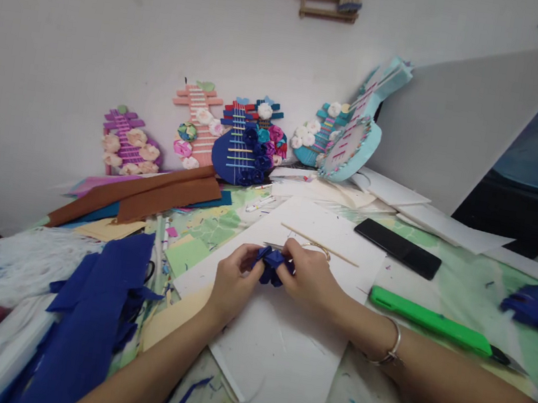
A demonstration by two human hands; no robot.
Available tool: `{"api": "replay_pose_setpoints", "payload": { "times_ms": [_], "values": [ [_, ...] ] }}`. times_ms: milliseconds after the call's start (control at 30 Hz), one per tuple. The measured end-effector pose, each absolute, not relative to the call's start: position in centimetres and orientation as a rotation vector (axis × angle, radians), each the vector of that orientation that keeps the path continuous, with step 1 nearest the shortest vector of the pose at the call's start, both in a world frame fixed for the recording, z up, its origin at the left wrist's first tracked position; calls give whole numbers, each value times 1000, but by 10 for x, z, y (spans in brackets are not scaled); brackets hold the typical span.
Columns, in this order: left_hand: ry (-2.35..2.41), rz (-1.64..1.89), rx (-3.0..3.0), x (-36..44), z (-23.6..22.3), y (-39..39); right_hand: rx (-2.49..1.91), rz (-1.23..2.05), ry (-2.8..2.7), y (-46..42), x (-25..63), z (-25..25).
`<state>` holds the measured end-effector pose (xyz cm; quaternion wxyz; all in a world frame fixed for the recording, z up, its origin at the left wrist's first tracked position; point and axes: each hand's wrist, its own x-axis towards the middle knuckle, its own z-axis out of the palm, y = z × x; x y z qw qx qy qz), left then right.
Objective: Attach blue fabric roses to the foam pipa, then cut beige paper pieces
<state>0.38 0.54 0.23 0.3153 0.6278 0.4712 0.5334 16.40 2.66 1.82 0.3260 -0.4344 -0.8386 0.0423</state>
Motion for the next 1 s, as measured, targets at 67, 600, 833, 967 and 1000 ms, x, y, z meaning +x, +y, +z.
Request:
{"api": "replay_pose_setpoints", "payload": {
  "times_ms": [67, 600, 833, 967, 1000],
  "values": [
    [1254, 1415, 1654, 2, 3, 6, -1087, 196, -2184, 25, 165, 18],
    [1488, 1331, 2040, 5, 7, -2, -1010, 153, -2290, 29, 164, 12],
    [1652, 1436, 2289, 7, -1, -4, -1073, 69, -2285, 22, 159, 14],
    [1657, 1477, 2387, 8, -2, -4, -1073, 93, -2234, 19, 156, 14],
    [1632, 1494, 2360, 8, -1, -4, -1071, 101, -2211, 19, 156, 14]
  ]
}}
